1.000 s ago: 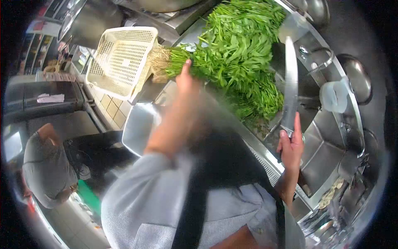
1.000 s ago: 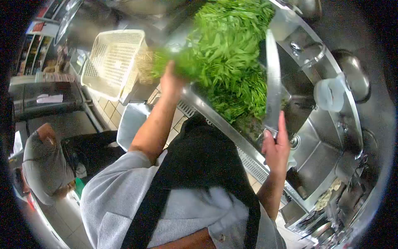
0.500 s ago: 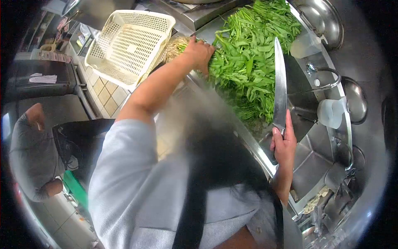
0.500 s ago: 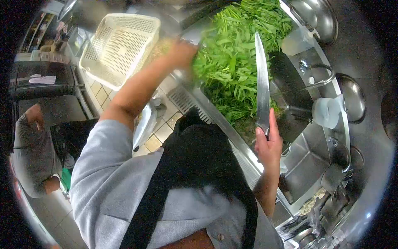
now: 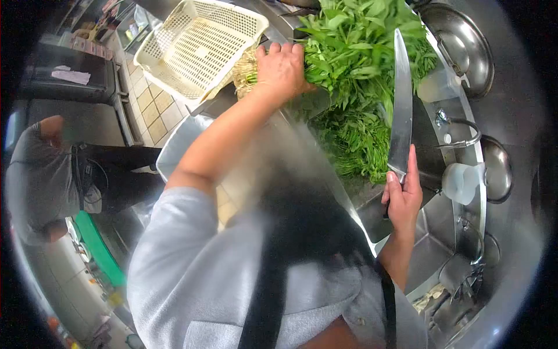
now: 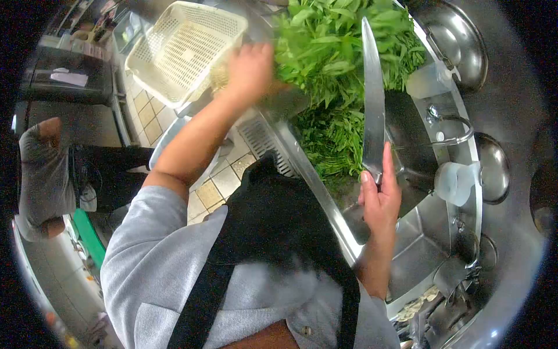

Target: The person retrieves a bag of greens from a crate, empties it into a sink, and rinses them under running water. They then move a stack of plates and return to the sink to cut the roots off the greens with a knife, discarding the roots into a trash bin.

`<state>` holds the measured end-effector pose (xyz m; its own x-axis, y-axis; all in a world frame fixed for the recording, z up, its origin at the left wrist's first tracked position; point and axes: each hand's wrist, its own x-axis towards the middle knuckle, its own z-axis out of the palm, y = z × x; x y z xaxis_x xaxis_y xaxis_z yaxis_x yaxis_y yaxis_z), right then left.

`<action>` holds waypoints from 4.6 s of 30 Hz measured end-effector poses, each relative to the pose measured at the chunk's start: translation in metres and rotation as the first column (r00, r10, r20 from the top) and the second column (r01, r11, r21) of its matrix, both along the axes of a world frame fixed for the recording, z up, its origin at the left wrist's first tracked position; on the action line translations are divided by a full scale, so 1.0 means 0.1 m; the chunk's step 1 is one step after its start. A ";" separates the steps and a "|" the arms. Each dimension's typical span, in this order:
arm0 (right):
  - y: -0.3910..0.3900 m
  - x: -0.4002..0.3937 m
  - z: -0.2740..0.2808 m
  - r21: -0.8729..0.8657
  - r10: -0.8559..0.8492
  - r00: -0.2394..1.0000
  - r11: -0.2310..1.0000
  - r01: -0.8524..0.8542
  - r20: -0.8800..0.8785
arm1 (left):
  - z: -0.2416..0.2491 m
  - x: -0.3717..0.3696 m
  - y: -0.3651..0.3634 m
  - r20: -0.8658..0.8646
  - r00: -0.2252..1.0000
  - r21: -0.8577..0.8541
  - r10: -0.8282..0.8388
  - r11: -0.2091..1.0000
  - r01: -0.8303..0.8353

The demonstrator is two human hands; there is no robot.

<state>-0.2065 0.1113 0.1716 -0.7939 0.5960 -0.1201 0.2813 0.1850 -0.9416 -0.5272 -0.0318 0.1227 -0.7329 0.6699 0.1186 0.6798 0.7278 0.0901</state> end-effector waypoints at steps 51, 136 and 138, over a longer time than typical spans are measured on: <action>0.31 -1.47 -0.57 0.583 0.257 0.739 0.478 -0.657 0.622 | -0.63 0.23 0.13 0.117 0.985 -0.213 0.124 0.972 -0.097; 0.16 1.51 -0.67 -0.031 -0.444 0.878 0.889 0.456 0.180 | -1.09 -0.15 0.29 0.537 0.761 0.802 -0.365 0.502 -0.325; 0.12 1.45 -0.68 0.018 -0.481 0.853 0.873 0.488 0.202 | -0.88 -0.23 0.23 0.468 0.817 0.726 -0.338 0.674 -0.137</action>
<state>-0.0611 0.1231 0.1037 -0.3642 0.8922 -0.2669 0.5044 -0.0519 -0.8619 -0.5502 -0.0092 0.0351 -0.7570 0.6210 0.2034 0.4050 0.2017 0.8918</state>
